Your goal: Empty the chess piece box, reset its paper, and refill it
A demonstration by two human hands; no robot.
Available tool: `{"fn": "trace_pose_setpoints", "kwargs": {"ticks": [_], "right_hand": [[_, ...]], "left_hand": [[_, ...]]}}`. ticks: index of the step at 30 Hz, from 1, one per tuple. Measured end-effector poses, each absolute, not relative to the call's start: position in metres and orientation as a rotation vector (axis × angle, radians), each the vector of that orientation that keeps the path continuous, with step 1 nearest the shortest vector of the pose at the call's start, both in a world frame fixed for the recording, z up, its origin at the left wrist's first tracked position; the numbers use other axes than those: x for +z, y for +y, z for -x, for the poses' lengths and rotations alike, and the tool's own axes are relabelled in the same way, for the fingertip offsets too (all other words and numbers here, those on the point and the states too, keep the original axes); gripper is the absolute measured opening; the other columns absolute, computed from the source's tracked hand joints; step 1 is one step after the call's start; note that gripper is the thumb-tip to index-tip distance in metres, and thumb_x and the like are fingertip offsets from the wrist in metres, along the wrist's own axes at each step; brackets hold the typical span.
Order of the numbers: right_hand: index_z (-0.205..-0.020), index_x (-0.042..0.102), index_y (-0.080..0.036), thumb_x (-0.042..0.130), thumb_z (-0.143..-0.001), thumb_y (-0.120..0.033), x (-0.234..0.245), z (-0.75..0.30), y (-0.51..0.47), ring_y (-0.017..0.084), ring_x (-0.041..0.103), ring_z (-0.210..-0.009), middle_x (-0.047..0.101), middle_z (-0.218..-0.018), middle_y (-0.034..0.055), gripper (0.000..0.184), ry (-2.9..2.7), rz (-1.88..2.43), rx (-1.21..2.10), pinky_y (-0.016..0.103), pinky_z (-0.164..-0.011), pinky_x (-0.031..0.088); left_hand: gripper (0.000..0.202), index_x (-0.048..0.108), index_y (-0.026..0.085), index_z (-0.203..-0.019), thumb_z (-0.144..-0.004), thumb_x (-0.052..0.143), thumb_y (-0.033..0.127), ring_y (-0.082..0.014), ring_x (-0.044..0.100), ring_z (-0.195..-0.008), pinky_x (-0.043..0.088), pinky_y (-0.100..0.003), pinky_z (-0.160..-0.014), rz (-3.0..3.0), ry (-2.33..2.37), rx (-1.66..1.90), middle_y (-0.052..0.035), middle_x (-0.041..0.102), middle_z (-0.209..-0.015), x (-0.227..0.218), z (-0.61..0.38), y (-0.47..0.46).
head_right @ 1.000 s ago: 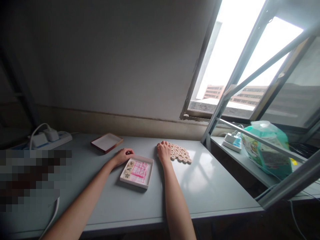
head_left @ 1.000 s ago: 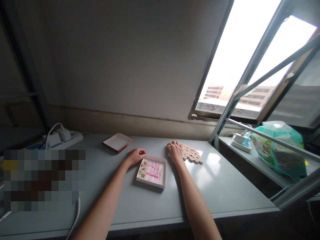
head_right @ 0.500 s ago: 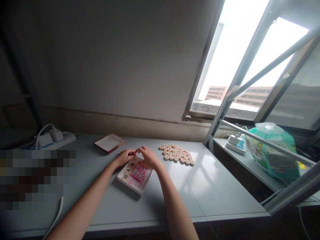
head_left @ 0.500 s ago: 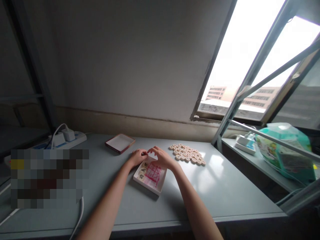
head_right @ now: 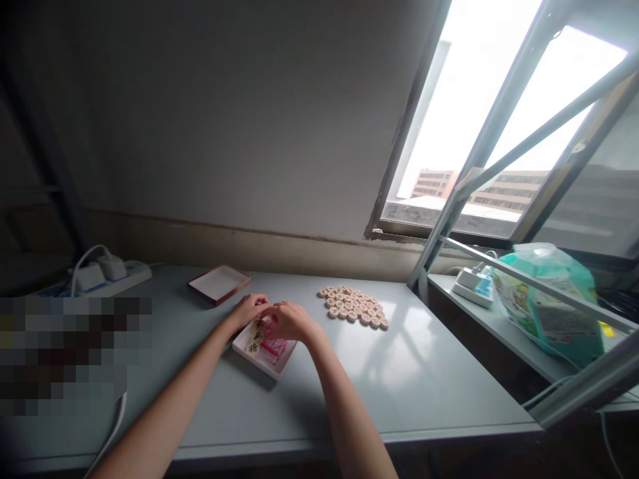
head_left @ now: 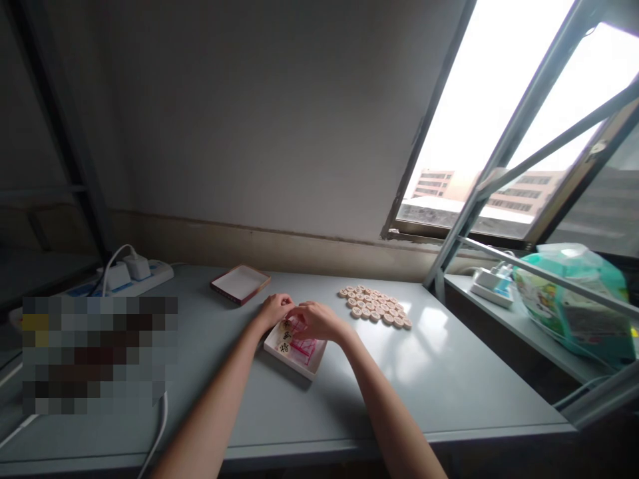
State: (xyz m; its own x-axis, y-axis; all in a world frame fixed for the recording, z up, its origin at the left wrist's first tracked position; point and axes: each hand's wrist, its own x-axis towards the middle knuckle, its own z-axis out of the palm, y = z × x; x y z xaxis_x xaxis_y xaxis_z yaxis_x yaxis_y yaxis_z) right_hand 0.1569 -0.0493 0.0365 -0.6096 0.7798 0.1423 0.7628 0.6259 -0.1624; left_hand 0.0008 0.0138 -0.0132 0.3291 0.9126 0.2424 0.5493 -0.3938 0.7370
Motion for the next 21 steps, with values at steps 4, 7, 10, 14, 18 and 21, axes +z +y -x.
{"fn": "trace_pose_setpoints", "kwargs": {"ticks": [4,7,10,14,18,21], "right_hand": [[-0.089,0.062,-0.023,0.062,-0.068,-0.03,0.034,-0.148,-0.049,0.011,0.052,-0.066,0.061,-0.081,0.0001,0.023,-2.583,1.255,0.167,0.02,-0.055,0.032],[-0.083,0.062,-0.02,0.065,-0.066,-0.036,0.036,-0.152,-0.046,0.011,0.05,-0.063,0.06,-0.076,0.0004,0.024,-2.533,1.272,0.207,0.021,-0.054,0.031],[-0.085,0.062,-0.021,0.062,-0.068,-0.041,0.041,-0.174,-0.041,0.01,0.051,-0.063,0.06,-0.076,-0.0005,0.026,-2.4,1.337,0.287,0.02,-0.055,0.032],[-0.086,0.061,-0.02,0.054,-0.074,-0.047,0.039,-0.223,-0.033,0.012,0.052,-0.063,0.061,-0.075,0.0014,0.03,-2.119,1.633,0.276,0.022,-0.055,0.034],[-0.093,0.058,-0.018,0.058,-0.073,-0.029,0.03,-0.254,-0.03,0.016,0.053,-0.072,0.061,-0.079,0.0045,0.024,-1.932,1.897,0.007,0.025,-0.061,0.035],[-0.098,0.056,-0.018,0.055,-0.073,-0.019,0.03,-0.248,-0.029,0.016,0.052,-0.076,0.06,-0.081,0.0042,0.025,-1.906,1.846,-0.056,0.025,-0.063,0.036]], "left_hand": [[0.02,0.061,0.013,-0.063,-0.065,0.046,0.026,-0.0147,0.054,-0.061,0.038,-0.022,-0.055,-2.048,1.271,0.902,-0.0042,0.061,-0.062,-0.015,0.0,0.016],[0.02,0.061,0.013,-0.063,-0.066,0.047,0.027,-0.0148,0.055,-0.063,0.039,-0.022,-0.057,-2.044,1.242,0.901,-0.0045,0.062,-0.064,-0.012,0.0,0.014],[0.02,0.061,0.013,-0.063,-0.066,0.048,0.027,-0.0147,0.054,-0.063,0.039,-0.022,-0.056,-2.035,1.241,0.899,-0.0045,0.062,-0.065,-0.008,0.0,0.01],[0.018,0.061,0.013,-0.065,-0.066,0.048,0.024,-0.0137,0.054,-0.061,0.037,-0.021,-0.054,-1.993,1.289,0.899,-0.0039,0.062,-0.064,-0.005,-0.001,0.006],[0.017,0.062,0.014,-0.067,-0.066,0.047,0.023,-0.0137,0.055,-0.063,0.038,-0.021,-0.054,-1.967,1.274,0.901,-0.0037,0.062,-0.066,-0.006,-0.001,0.005],[0.017,0.062,0.014,-0.067,-0.066,0.047,0.023,-0.0137,0.055,-0.063,0.038,-0.021,-0.055,-1.97,1.27,0.899,-0.0037,0.062,-0.066,-0.006,-0.001,0.005]]}}
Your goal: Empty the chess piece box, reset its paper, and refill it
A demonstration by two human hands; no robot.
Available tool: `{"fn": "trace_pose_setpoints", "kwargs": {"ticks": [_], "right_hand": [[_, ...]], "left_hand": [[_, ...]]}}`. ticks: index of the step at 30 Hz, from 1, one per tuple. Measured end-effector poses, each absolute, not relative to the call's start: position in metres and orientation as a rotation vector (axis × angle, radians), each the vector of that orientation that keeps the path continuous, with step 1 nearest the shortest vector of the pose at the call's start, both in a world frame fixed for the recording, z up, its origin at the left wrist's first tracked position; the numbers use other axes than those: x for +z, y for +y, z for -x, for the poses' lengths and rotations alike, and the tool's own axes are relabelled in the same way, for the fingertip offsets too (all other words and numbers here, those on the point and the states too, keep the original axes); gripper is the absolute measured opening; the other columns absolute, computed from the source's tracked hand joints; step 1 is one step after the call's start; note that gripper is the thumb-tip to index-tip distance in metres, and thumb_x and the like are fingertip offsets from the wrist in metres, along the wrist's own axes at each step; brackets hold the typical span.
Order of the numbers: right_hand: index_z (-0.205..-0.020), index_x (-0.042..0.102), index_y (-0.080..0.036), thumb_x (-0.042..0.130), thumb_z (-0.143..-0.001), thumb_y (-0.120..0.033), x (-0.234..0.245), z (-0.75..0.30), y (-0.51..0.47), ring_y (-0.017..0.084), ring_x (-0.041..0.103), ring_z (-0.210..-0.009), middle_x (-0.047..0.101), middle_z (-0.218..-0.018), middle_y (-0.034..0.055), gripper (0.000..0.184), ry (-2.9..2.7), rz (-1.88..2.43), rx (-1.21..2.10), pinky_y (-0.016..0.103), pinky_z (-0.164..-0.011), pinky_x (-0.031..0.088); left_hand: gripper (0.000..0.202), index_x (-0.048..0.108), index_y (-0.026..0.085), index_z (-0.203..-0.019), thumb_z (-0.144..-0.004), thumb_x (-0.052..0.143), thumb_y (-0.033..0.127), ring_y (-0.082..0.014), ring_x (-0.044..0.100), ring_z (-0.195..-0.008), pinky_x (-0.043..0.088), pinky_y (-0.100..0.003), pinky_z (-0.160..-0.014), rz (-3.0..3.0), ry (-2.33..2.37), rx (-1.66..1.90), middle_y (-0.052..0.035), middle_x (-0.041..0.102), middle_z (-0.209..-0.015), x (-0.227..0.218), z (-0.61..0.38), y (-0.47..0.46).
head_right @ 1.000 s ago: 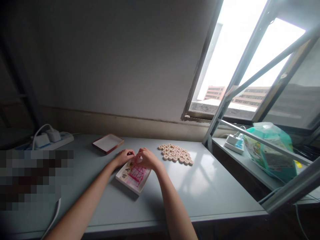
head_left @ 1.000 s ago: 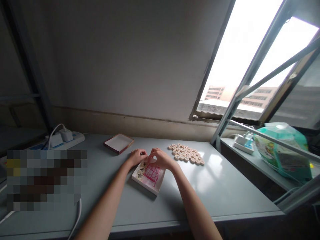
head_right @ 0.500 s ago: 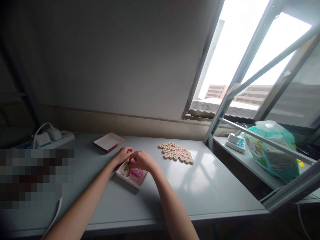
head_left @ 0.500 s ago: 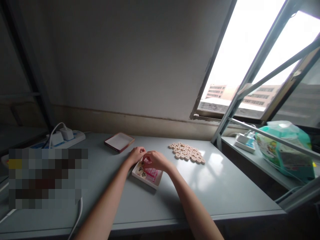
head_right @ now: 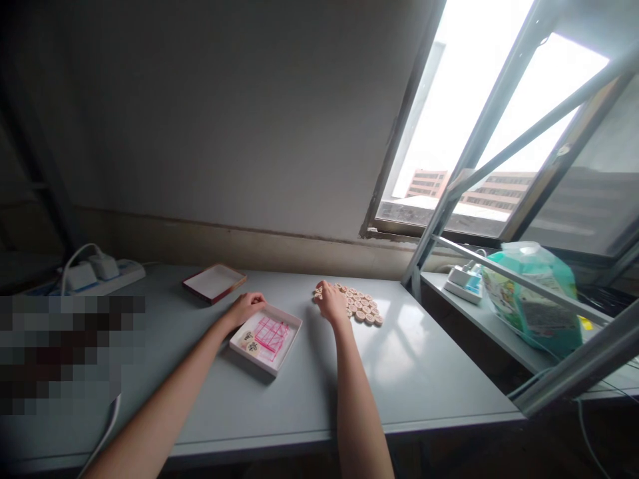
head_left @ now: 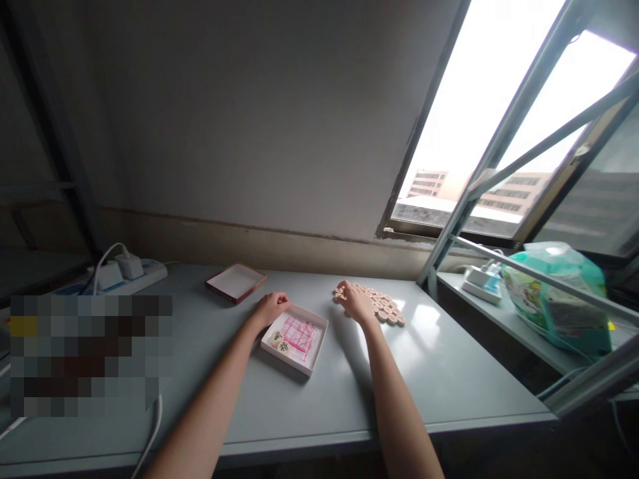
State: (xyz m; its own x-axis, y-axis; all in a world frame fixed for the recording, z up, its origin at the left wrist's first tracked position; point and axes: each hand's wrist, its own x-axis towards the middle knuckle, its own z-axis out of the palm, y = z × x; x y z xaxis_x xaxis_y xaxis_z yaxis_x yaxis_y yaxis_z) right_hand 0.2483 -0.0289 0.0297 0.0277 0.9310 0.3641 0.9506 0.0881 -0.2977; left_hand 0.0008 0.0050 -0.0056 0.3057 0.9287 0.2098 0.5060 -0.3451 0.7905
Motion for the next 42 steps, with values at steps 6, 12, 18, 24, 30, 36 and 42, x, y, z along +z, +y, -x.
{"fn": "trace_pose_setpoints", "kwargs": {"ticks": [6,12,18,24,30,36,42], "right_hand": [[-0.093,0.061,-0.02,0.056,-0.075,-0.023,0.041,-0.188,-0.037,0.01,0.05,-0.065,0.059,-0.078,-0.0006,0.019,-2.363,1.19,0.647,0.019,-0.057,0.038],[-0.094,0.062,-0.019,0.063,-0.069,-0.022,0.039,-0.145,-0.055,0.008,0.052,-0.065,0.059,-0.077,-0.0007,0.025,-2.563,1.012,0.821,0.018,-0.058,0.042],[-0.094,0.06,-0.018,0.064,-0.07,-0.031,0.035,-0.149,-0.052,0.01,0.054,-0.07,0.059,-0.087,0.0023,0.028,-2.576,0.983,0.785,0.02,-0.062,0.045],[-0.088,0.061,-0.018,0.063,-0.071,-0.027,0.033,-0.147,-0.051,0.01,0.054,-0.075,0.06,-0.088,0.0018,0.019,-2.578,0.883,0.78,0.02,-0.067,0.044],[-0.094,0.061,-0.02,0.061,-0.072,-0.037,0.034,-0.141,-0.055,0.012,0.054,-0.076,0.06,-0.087,0.0027,0.028,-2.591,0.962,0.599,0.021,-0.064,0.042],[-0.088,0.063,-0.019,0.065,-0.065,-0.041,0.038,-0.138,-0.06,0.012,0.051,-0.07,0.059,-0.084,0.0028,0.032,-2.664,1.114,0.433,0.021,-0.058,0.038],[-0.087,0.063,-0.02,0.061,-0.07,-0.043,0.054,-0.166,-0.054,0.011,0.052,-0.066,0.061,-0.079,0.0004,0.029,-2.502,1.198,0.595,0.021,-0.059,0.037]], "left_hand": [[0.019,0.06,0.014,-0.065,-0.067,0.047,0.026,-0.0135,0.054,-0.063,0.038,-0.02,-0.055,-2.028,1.268,0.891,-0.0031,0.061,-0.066,-0.006,-0.001,0.007],[0.021,0.061,0.013,-0.067,-0.066,0.046,0.027,-0.0144,0.056,-0.065,0.041,-0.022,-0.059,-1.996,1.22,0.884,-0.0041,0.063,-0.069,-0.013,0.0,0.015],[0.023,0.062,0.013,-0.068,-0.066,0.047,0.03,-0.0157,0.057,-0.067,0.042,-0.023,-0.06,-1.978,1.198,0.875,-0.0046,0.064,-0.07,-0.011,0.001,0.013],[0.024,0.063,0.013,-0.069,-0.066,0.048,0.031,-0.0158,0.056,-0.066,0.043,-0.023,-0.06,-1.963,1.228,0.862,-0.0046,0.064,-0.069,-0.008,0.0,0.01],[0.022,0.062,0.013,-0.067,-0.067,0.046,0.029,-0.0143,0.055,-0.064,0.041,-0.022,-0.058,-2.003,1.24,0.868,-0.0042,0.063,-0.067,-0.01,-0.001,0.012],[0.019,0.061,0.013,-0.066,-0.066,0.045,0.024,-0.0134,0.054,-0.064,0.04,-0.021,-0.057,-2.034,1.266,0.857,-0.0034,0.062,-0.066,-0.012,-0.001,0.014],[0.023,0.061,0.013,-0.067,-0.067,0.048,0.031,-0.0144,0.053,-0.064,0.039,-0.022,-0.058,-2.005,1.255,0.861,-0.0033,0.062,-0.066,-0.009,0.0,0.011]]}}
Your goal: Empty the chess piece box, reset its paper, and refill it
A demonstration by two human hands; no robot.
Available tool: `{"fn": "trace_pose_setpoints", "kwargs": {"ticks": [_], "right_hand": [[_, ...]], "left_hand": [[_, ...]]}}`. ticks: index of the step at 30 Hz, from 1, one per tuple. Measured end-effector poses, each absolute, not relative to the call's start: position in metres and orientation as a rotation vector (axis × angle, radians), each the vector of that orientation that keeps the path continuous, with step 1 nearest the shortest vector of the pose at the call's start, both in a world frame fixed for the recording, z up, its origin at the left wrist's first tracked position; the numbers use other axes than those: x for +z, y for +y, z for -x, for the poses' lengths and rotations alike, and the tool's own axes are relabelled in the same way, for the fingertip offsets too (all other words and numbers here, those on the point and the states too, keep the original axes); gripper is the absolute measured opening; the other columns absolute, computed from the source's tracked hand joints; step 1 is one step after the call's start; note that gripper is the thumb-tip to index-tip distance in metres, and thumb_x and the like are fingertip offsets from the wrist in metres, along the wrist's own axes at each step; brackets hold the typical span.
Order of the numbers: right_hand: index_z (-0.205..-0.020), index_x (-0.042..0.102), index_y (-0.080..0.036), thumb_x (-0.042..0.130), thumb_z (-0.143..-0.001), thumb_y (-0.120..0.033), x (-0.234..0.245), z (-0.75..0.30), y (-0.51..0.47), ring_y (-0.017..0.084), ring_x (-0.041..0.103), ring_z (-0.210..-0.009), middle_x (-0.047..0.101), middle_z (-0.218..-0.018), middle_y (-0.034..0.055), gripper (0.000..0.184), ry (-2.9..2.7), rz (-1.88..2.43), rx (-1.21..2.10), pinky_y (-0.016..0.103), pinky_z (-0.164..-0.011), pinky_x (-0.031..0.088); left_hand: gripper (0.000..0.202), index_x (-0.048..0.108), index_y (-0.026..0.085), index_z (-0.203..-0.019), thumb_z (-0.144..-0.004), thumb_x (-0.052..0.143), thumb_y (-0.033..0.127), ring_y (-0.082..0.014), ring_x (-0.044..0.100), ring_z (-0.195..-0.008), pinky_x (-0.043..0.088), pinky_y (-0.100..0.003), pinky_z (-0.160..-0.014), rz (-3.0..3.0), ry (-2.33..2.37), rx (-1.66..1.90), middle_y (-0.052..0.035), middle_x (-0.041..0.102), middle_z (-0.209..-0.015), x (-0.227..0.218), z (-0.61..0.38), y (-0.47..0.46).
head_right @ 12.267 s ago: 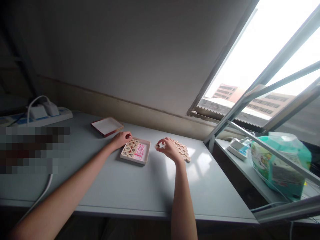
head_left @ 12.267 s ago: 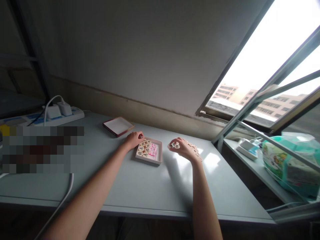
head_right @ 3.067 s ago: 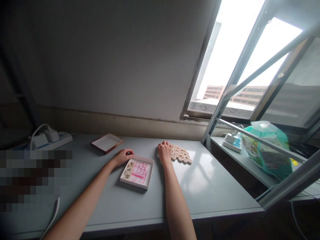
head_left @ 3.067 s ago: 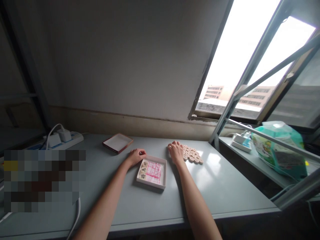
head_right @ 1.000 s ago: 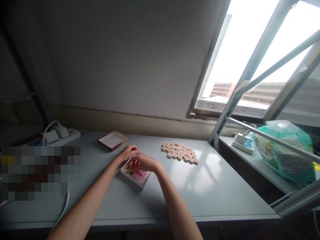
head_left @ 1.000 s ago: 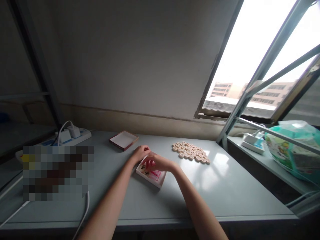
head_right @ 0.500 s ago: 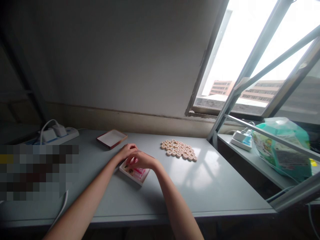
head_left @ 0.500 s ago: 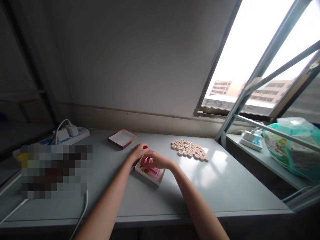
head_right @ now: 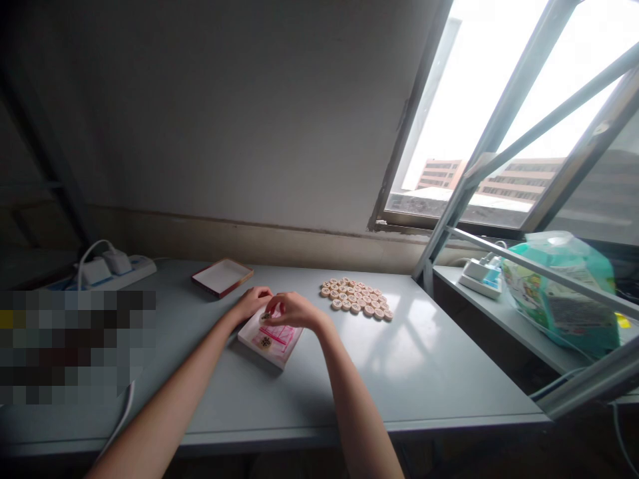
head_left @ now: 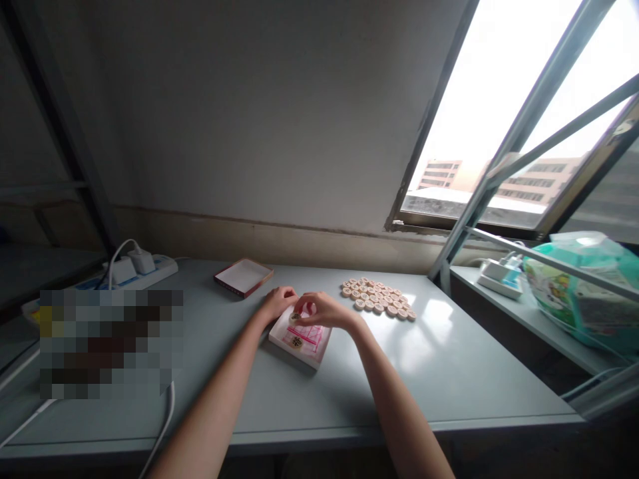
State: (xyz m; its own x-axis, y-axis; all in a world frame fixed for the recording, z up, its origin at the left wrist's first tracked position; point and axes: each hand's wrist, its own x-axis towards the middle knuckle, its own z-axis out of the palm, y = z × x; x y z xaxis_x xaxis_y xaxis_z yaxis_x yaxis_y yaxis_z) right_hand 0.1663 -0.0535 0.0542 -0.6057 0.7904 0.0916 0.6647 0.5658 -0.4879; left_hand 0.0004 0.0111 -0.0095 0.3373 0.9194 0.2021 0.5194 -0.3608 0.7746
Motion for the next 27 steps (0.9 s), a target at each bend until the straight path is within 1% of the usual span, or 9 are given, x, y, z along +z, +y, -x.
{"fn": "trace_pose_setpoints", "kwargs": {"ticks": [4,7,9,11,15,18,20,23,27], "right_hand": [[-0.084,0.062,-0.02,0.058,-0.072,-0.041,0.056,-0.218,-0.046,0.013,0.052,-0.069,0.061,-0.082,0.0018,0.024,-2.286,1.52,0.428,0.022,-0.057,0.036],[-0.078,0.059,-0.018,0.061,-0.068,-0.03,0.049,-0.252,-0.045,0.014,0.051,-0.069,0.059,-0.079,0.0035,0.016,-2.121,1.877,0.162,0.023,-0.058,0.033],[-0.081,0.057,-0.017,0.062,-0.066,-0.021,0.046,-0.264,-0.047,0.014,0.05,-0.071,0.057,-0.081,0.0038,0.017,-2.047,1.947,0.029,0.023,-0.059,0.032],[-0.085,0.055,-0.018,0.06,-0.067,-0.018,0.047,-0.266,-0.048,0.013,0.049,-0.071,0.056,-0.081,0.0028,0.019,-2.022,1.878,-0.005,0.022,-0.059,0.032],[-0.083,0.057,-0.019,0.061,-0.07,-0.026,0.056,-0.245,-0.049,0.011,0.049,-0.066,0.056,-0.075,-0.0001,0.015,-2.196,1.627,0.304,0.02,-0.055,0.034],[-0.087,0.061,-0.02,0.065,-0.068,-0.026,0.058,-0.215,-0.052,0.01,0.051,-0.065,0.058,-0.075,-0.0008,0.02,-2.429,1.416,0.68,0.019,-0.054,0.036],[-0.09,0.062,-0.02,0.067,-0.065,-0.024,0.055,-0.194,-0.055,0.01,0.052,-0.065,0.059,-0.076,-0.001,0.026,-2.557,1.295,0.818,0.018,-0.054,0.038],[-0.09,0.062,-0.018,0.07,-0.062,-0.025,0.048,-0.169,-0.059,0.009,0.051,-0.062,0.06,-0.075,-0.0008,0.031,-2.66,1.234,0.775,0.018,-0.054,0.038],[-0.094,0.061,-0.019,0.07,-0.062,-0.027,0.04,-0.153,-0.062,0.008,0.051,-0.062,0.06,-0.076,-0.0012,0.034,-2.674,1.154,0.753,0.017,-0.053,0.038]], "left_hand": [[0.019,0.061,0.014,-0.064,-0.066,0.048,0.028,-0.0147,0.053,-0.066,0.037,-0.022,-0.058,-2.014,1.311,0.864,-0.0031,0.062,-0.067,-0.006,-0.002,0.009],[0.018,0.06,0.015,-0.064,-0.067,0.047,0.027,-0.0146,0.054,-0.066,0.037,-0.022,-0.058,-2.008,1.302,0.859,-0.0031,0.062,-0.067,-0.005,-0.002,0.008],[0.019,0.06,0.015,-0.065,-0.067,0.046,0.028,-0.0144,0.054,-0.066,0.037,-0.022,-0.058,-2.001,1.284,0.86,-0.0032,0.062,-0.067,-0.006,-0.002,0.008],[0.019,0.06,0.015,-0.065,-0.067,0.046,0.028,-0.0142,0.054,-0.065,0.036,-0.022,-0.057,-2.003,1.278,0.862,-0.0031,0.062,-0.068,-0.007,-0.002,0.008],[0.019,0.06,0.015,-0.065,-0.067,0.046,0.028,-0.0144,0.054,-0.066,0.037,-0.022,-0.058,-2.017,1.311,0.86,-0.0028,0.062,-0.067,-0.007,-0.003,0.008],[0.019,0.06,0.014,-0.065,-0.067,0.047,0.028,-0.0146,0.054,-0.067,0.037,-0.022,-0.059,-2.03,1.316,0.862,-0.0026,0.062,-0.067,-0.007,-0.003,0.009],[0.019,0.06,0.014,-0.066,-0.066,0.047,0.028,-0.0147,0.054,-0.067,0.038,-0.022,-0.059,-2.027,1.31,0.864,-0.0026,0.062,-0.067,-0.008,-0.003,0.01],[0.019,0.061,0.014,-0.066,-0.067,0.047,0.028,-0.0147,0.054,-0.066,0.039,-0.022,-0.059,-1.997,1.299,0.864,-0.0029,0.062,-0.067,-0.008,-0.003,0.01],[0.019,0.061,0.014,-0.067,-0.066,0.047,0.028,-0.0146,0.054,-0.066,0.04,-0.022,-0.06,-2.005,1.281,0.877,-0.0032,0.062,-0.068,-0.009,-0.002,0.009]]}}
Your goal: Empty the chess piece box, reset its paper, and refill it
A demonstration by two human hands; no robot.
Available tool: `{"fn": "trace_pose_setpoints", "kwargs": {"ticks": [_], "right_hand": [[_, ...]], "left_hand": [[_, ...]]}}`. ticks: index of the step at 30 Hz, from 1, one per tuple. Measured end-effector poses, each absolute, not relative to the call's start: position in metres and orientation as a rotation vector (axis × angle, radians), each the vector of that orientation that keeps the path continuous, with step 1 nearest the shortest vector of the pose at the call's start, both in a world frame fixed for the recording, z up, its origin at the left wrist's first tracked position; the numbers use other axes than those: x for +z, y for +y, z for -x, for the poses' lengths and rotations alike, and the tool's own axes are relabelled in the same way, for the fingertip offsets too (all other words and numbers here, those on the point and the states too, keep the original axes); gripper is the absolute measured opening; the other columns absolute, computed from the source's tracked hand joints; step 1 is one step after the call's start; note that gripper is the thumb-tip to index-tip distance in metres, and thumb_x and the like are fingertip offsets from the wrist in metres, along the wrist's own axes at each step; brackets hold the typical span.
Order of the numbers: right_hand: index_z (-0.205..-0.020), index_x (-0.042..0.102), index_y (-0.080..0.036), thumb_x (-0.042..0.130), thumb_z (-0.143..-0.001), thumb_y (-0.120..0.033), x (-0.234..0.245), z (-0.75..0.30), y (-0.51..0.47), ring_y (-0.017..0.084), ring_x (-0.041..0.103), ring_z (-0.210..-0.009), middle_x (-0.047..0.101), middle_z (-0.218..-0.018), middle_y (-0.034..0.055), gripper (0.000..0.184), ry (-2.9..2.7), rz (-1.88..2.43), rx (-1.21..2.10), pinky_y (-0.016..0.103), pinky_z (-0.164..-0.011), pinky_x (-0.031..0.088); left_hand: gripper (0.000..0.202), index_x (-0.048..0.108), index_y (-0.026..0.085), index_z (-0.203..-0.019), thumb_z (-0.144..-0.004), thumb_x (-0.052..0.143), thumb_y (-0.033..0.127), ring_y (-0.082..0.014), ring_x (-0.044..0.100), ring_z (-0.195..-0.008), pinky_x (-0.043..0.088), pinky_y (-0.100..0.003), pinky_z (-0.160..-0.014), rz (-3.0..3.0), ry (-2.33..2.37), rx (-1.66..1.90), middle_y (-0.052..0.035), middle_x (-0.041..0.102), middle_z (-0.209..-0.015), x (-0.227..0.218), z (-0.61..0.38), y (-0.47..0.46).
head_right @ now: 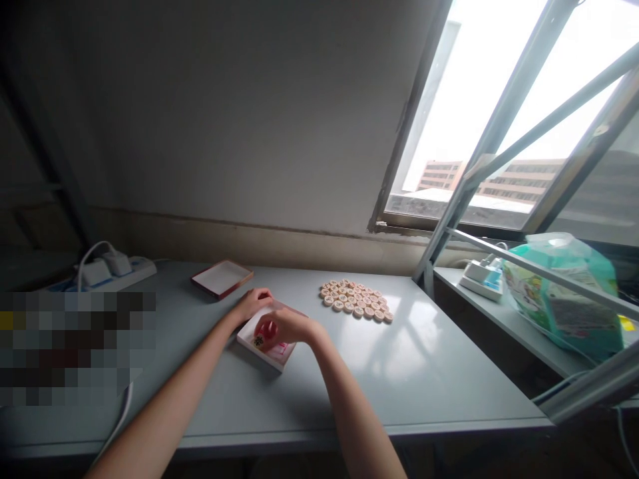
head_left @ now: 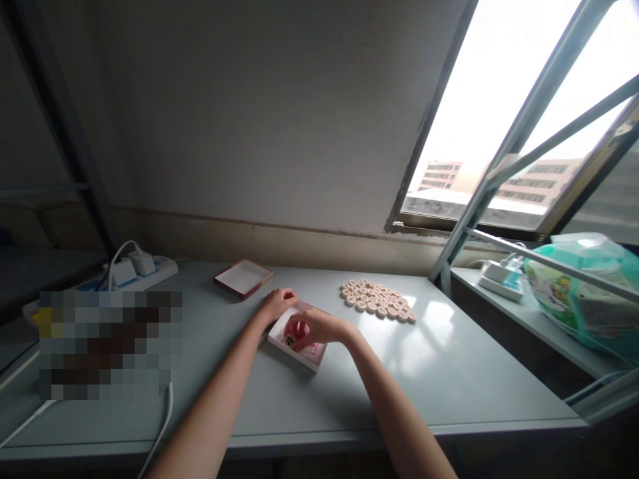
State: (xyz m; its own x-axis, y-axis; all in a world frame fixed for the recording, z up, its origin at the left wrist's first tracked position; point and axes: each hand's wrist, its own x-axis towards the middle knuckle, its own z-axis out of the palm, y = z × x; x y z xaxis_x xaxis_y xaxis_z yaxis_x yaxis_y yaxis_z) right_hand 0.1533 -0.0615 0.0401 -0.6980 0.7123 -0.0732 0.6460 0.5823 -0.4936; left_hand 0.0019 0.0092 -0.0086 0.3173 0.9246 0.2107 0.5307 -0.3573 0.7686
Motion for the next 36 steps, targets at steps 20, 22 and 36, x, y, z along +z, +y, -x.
{"fn": "trace_pose_setpoints", "kwargs": {"ticks": [20,22,36], "right_hand": [[-0.09,0.057,-0.018,0.061,-0.062,-0.004,0.046,-0.269,-0.05,0.011,0.05,-0.066,0.056,-0.075,-0.0008,0.031,-2.142,1.942,0.306,0.02,-0.056,0.033],[-0.087,0.057,-0.018,0.06,-0.062,-0.002,0.046,-0.264,-0.05,0.011,0.05,-0.068,0.056,-0.077,-0.0003,0.03,-2.151,1.904,0.264,0.02,-0.057,0.033],[-0.111,0.053,-0.017,0.066,-0.065,-0.021,0.018,-0.17,-0.045,0.019,0.05,-0.092,0.054,-0.103,0.0089,0.048,-2.444,1.304,0.303,0.026,-0.077,0.04]], "left_hand": [[0.016,0.059,0.014,-0.066,-0.065,0.048,0.025,-0.014,0.054,-0.063,0.038,-0.022,-0.055,-1.945,1.273,0.9,-0.0023,0.061,-0.065,-0.007,-0.001,0.007],[0.015,0.06,0.014,-0.066,-0.065,0.048,0.024,-0.0138,0.054,-0.063,0.038,-0.021,-0.055,-1.959,1.279,0.907,-0.0023,0.061,-0.065,-0.008,-0.002,0.008],[0.017,0.061,0.016,-0.076,-0.075,0.045,0.023,-0.0151,0.057,-0.075,0.038,-0.025,-0.072,-2.315,1.713,1.014,-0.0045,0.064,-0.077,-0.004,0.01,0.012]]}}
